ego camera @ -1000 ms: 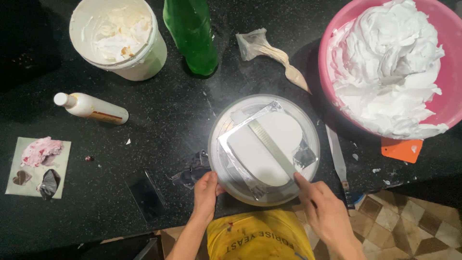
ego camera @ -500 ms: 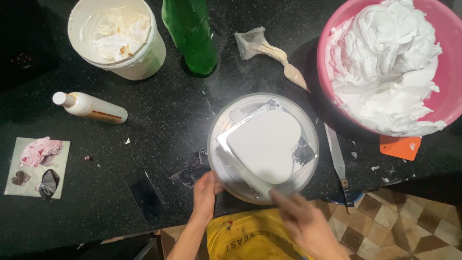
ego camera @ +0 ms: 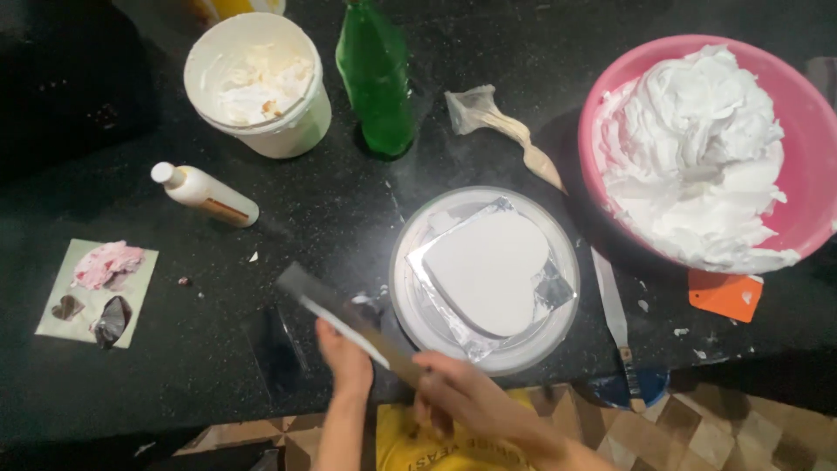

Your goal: The person uses a metal spatula to smooth white frosting on a heart-shaped cake placed on a rotating turntable. They repeatedly scrape the sides and top to even the surface, occasionally rotating the turntable to access different areas.

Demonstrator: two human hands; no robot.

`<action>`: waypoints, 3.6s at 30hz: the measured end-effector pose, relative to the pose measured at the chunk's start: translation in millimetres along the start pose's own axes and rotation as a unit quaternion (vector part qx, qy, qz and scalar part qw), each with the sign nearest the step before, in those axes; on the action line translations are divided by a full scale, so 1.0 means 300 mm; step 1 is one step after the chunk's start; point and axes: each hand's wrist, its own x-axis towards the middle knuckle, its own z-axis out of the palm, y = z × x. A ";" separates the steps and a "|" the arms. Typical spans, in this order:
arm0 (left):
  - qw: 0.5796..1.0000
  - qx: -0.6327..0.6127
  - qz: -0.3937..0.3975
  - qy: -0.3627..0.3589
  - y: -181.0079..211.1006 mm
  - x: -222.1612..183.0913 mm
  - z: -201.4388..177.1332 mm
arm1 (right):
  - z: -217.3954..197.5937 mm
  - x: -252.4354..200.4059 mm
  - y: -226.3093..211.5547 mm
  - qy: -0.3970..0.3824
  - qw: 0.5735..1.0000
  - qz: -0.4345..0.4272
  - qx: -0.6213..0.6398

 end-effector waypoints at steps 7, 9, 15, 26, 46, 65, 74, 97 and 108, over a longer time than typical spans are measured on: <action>0.876 -0.421 -0.236 0.021 0.226 -0.095 -0.056 | 0.084 0.326 0.298 0.097 0.842 -0.180 -0.499; 0.856 -0.420 -0.295 0.066 0.195 -0.035 -0.045 | 0.077 0.307 0.317 0.077 0.843 -0.172 -0.505; 0.843 -0.437 -0.273 0.153 0.205 0.150 -0.126 | -0.004 0.065 0.274 0.016 0.868 -0.031 -0.495; 0.990 -0.056 0.009 -0.128 0.027 0.155 0.049 | -0.366 -0.421 0.350 0.283 0.958 0.049 0.002; 0.918 -0.203 -0.234 -0.248 0.170 0.033 0.093 | -0.368 -0.276 -0.047 0.477 0.750 0.003 -0.459; 0.911 -0.218 -0.241 -0.255 0.202 0.035 0.087 | -0.287 -0.229 -0.106 0.378 0.797 0.050 -0.469; 0.903 -0.216 -0.261 -0.265 0.229 0.036 0.077 | -0.251 -0.229 -0.088 0.336 0.800 0.037 -0.496; 0.922 0.325 0.205 -0.042 0.175 0.067 0.115 | -0.107 -0.263 0.071 0.149 0.803 -0.474 -0.330; 0.786 -0.562 -0.258 0.031 0.258 -0.007 -0.153 | 0.016 0.163 0.166 0.073 0.986 -0.048 -0.143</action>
